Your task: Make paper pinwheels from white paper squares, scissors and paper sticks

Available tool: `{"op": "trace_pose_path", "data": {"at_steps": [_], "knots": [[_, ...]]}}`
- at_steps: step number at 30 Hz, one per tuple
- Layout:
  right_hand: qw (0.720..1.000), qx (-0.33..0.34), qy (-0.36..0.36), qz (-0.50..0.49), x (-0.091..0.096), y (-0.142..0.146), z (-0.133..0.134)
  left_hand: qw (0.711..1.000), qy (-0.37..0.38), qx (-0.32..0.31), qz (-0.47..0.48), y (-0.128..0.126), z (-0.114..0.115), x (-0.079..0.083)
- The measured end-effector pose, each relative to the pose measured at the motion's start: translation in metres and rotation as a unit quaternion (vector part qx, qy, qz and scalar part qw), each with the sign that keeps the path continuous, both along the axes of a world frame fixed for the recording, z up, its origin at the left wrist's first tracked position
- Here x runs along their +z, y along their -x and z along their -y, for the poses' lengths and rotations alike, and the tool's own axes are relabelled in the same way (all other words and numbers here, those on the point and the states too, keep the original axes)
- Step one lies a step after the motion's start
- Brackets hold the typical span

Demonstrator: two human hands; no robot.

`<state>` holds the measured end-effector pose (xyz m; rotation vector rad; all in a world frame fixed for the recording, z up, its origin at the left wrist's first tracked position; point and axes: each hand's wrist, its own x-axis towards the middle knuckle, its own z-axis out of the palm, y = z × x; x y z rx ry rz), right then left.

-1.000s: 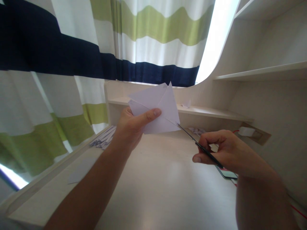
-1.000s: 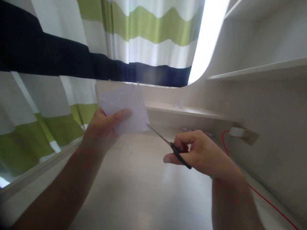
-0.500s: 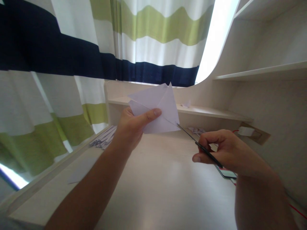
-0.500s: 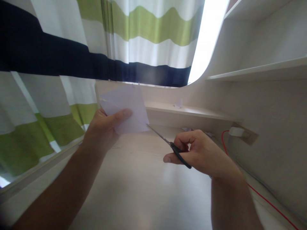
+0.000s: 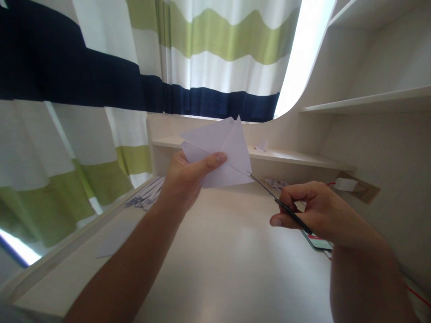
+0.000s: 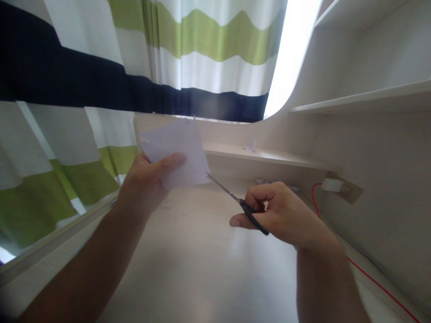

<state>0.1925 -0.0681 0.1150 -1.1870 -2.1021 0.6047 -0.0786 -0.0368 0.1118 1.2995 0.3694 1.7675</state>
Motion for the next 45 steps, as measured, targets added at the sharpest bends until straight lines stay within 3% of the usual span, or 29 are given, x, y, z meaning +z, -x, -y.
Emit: {"op": "trace_pose_path", "data": {"at_steps": [10,16,24,27,34,45], "knots": [[0.999,0.000,0.038,0.018,-0.003,-0.003,-0.004,1.000,0.010,0.003,0.010,0.000,0.002,0.001],[0.999,-0.013,0.045,0.009,-0.002,-0.008,-0.010,0.999,0.027,0.015,-0.009,0.008,-0.013,-0.001],[0.985,-0.088,-0.032,-0.142,0.000,-0.001,-0.012,0.976,0.073,-0.061,-0.195,0.013,-0.019,-0.009],[0.982,-0.081,-0.045,-0.165,0.001,0.000,-0.009,0.967,0.083,-0.086,-0.227,0.008,-0.015,-0.010],[0.990,-0.046,-0.026,-0.129,0.002,-0.005,-0.005,0.967,0.071,-0.067,-0.233,0.005,-0.012,-0.011],[0.995,-0.090,-0.050,0.006,0.004,-0.006,-0.002,0.972,0.043,-0.018,-0.232,0.012,-0.008,-0.007]]}}
